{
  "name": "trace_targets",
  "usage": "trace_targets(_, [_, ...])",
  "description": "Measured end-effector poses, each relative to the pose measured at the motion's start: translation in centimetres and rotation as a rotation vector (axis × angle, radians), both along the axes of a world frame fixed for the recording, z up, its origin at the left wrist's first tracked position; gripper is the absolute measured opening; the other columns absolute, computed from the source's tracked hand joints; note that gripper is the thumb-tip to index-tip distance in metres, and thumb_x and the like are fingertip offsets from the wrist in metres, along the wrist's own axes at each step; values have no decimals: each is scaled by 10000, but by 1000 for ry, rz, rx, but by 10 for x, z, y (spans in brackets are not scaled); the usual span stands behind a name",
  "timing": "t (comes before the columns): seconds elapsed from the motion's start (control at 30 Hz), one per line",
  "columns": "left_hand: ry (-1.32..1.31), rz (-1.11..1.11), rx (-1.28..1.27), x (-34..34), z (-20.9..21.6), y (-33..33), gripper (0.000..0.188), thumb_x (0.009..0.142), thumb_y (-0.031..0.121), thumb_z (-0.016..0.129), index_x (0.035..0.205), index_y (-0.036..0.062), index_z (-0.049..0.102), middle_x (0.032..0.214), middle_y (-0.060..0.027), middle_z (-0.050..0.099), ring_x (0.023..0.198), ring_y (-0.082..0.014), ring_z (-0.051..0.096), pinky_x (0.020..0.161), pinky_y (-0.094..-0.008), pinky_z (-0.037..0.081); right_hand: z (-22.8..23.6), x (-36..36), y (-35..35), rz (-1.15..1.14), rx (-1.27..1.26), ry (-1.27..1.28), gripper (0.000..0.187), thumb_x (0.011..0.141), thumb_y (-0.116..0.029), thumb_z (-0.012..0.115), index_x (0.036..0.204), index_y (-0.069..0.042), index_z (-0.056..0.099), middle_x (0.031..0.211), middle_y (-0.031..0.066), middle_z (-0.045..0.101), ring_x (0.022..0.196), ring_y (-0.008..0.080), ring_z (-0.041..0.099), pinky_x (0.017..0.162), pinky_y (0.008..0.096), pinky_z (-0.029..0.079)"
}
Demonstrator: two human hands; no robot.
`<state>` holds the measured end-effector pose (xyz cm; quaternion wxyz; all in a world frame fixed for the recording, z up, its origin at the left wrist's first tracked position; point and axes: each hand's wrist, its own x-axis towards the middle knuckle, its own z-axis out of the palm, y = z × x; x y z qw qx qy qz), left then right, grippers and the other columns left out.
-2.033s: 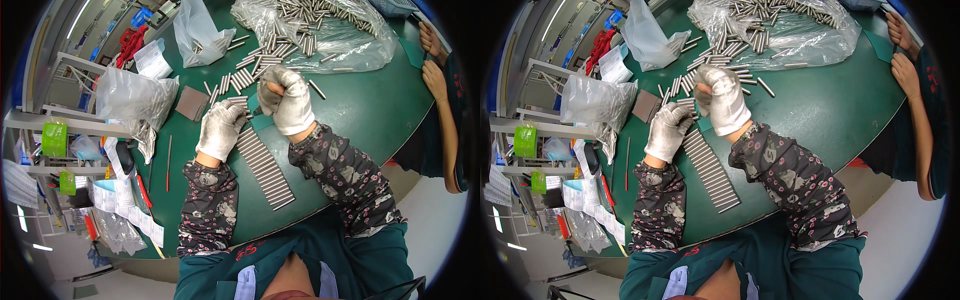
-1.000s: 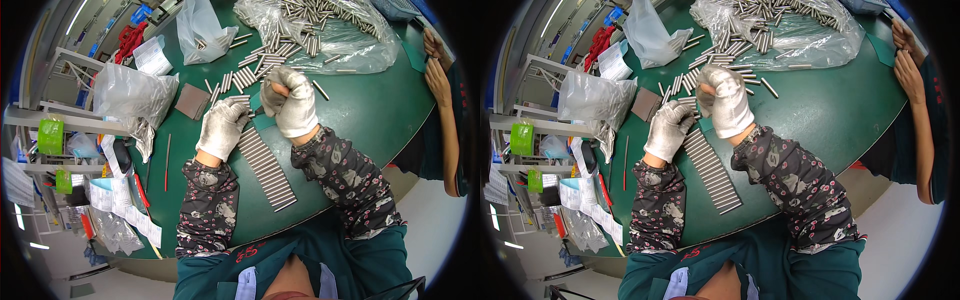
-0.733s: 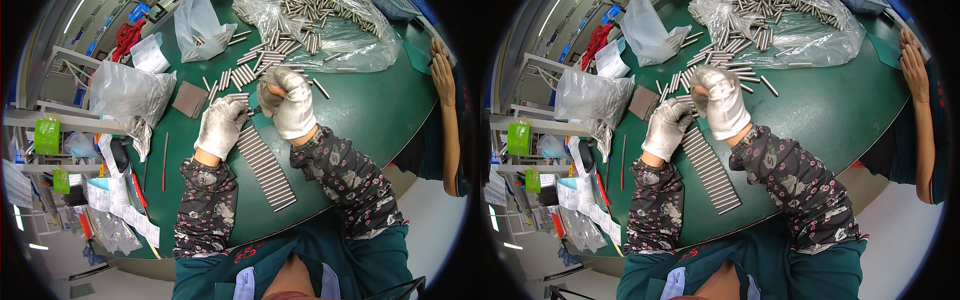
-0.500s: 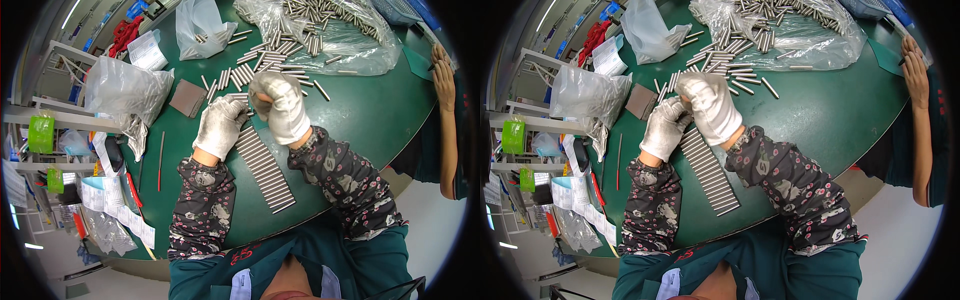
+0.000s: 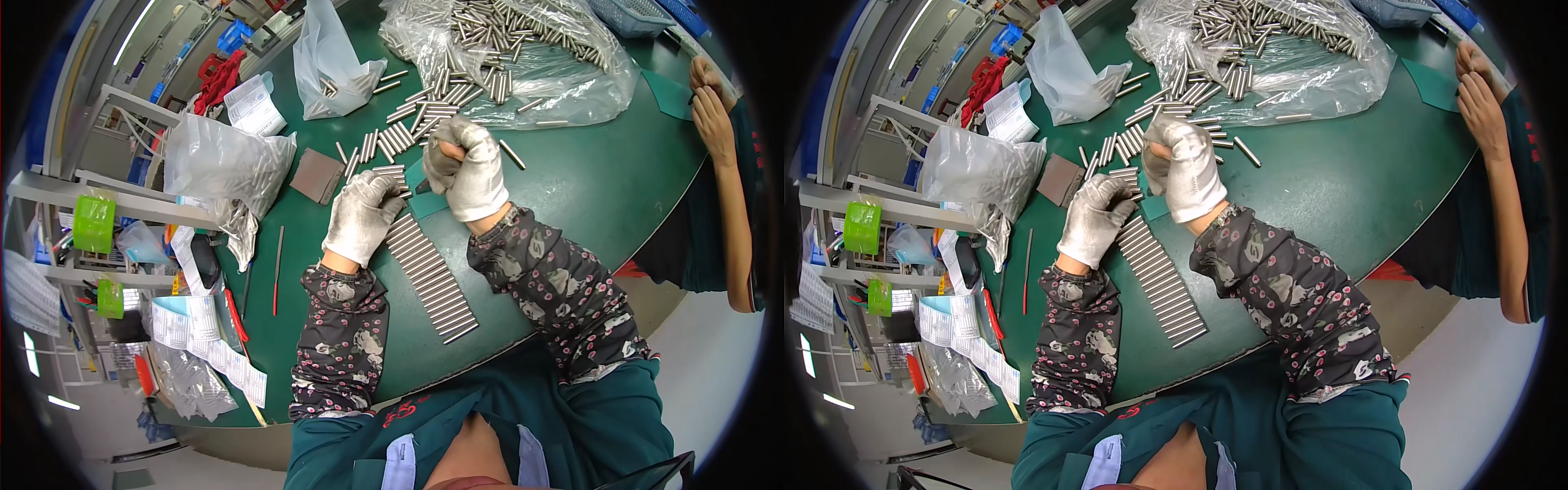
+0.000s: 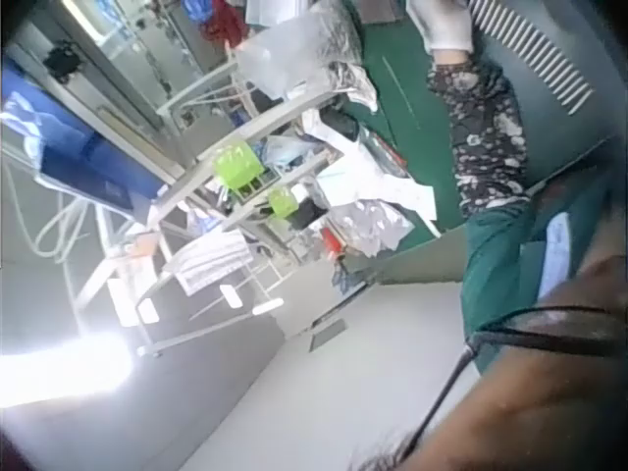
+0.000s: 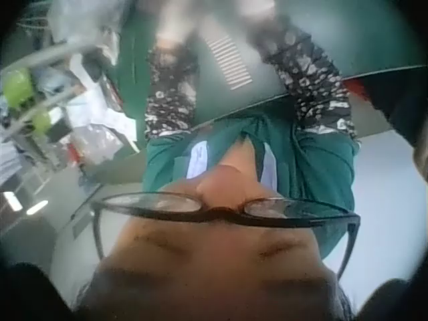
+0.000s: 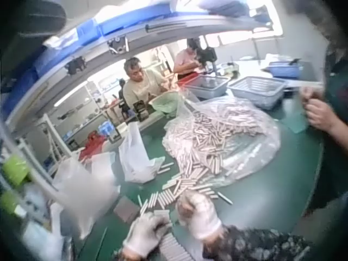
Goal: Picking up small metal pins and arranging them in a precise row on an assembly strip.
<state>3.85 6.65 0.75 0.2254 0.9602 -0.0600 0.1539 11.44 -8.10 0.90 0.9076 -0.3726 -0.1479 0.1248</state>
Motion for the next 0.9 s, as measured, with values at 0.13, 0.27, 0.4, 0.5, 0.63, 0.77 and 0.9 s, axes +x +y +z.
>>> trace_targets(0.13, [6,-3,46,3,1,-2,208,650,67,681,845,61,609,846,-78,597,793,-267,577,688,-349,471,5,-1,-3,8,-74,-76,369,887,-269,297,562,-95,317,463,-3,269,379,114,267,380,249,268])
trace_targets(0.27, [-6,-20,58,4,0,0,209,645,73,684,842,64,614,863,-77,602,808,-266,576,701,-346,469,9,-1,-4,42,-98,-33,365,888,-247,294,557,-96,316,459,-3,271,378,112,269,377,245,264])
trace_targets(0.4, [-8,-23,52,4,1,-1,202,645,73,685,836,67,618,867,-75,603,809,-265,576,700,-346,469,9,-1,-3,37,-78,-13,368,888,-247,295,553,-96,316,457,-3,271,378,113,270,380,246,263])
trace_targets(0.5, [-9,-22,50,3,1,-1,203,644,70,687,836,68,619,869,-74,604,812,-265,577,701,-346,470,9,-2,-2,40,-97,-22,372,889,-250,296,552,-94,317,456,-3,271,379,114,270,382,247,263])
trace_targets(0.63, [-11,-20,54,4,0,-1,209,640,67,688,838,69,620,873,-74,605,815,-266,578,702,-347,470,4,-1,1,17,-82,6,373,889,-250,302,552,-93,320,456,-3,271,382,116,271,383,248,260])
trace_targets(0.77, [-17,-23,60,3,1,0,209,640,67,689,838,68,620,872,-73,605,812,-267,578,701,-349,470,5,-2,3,-13,-79,21,369,888,-252,313,553,-96,321,458,-3,273,384,117,273,385,252,259])
trace_targets(0.9, [-13,-27,69,4,0,-1,210,640,68,689,839,68,621,881,-74,608,820,-266,579,705,-348,470,6,-2,0,45,-49,29,364,886,-256,322,558,-98,321,462,-4,273,387,118,273,388,255,259])
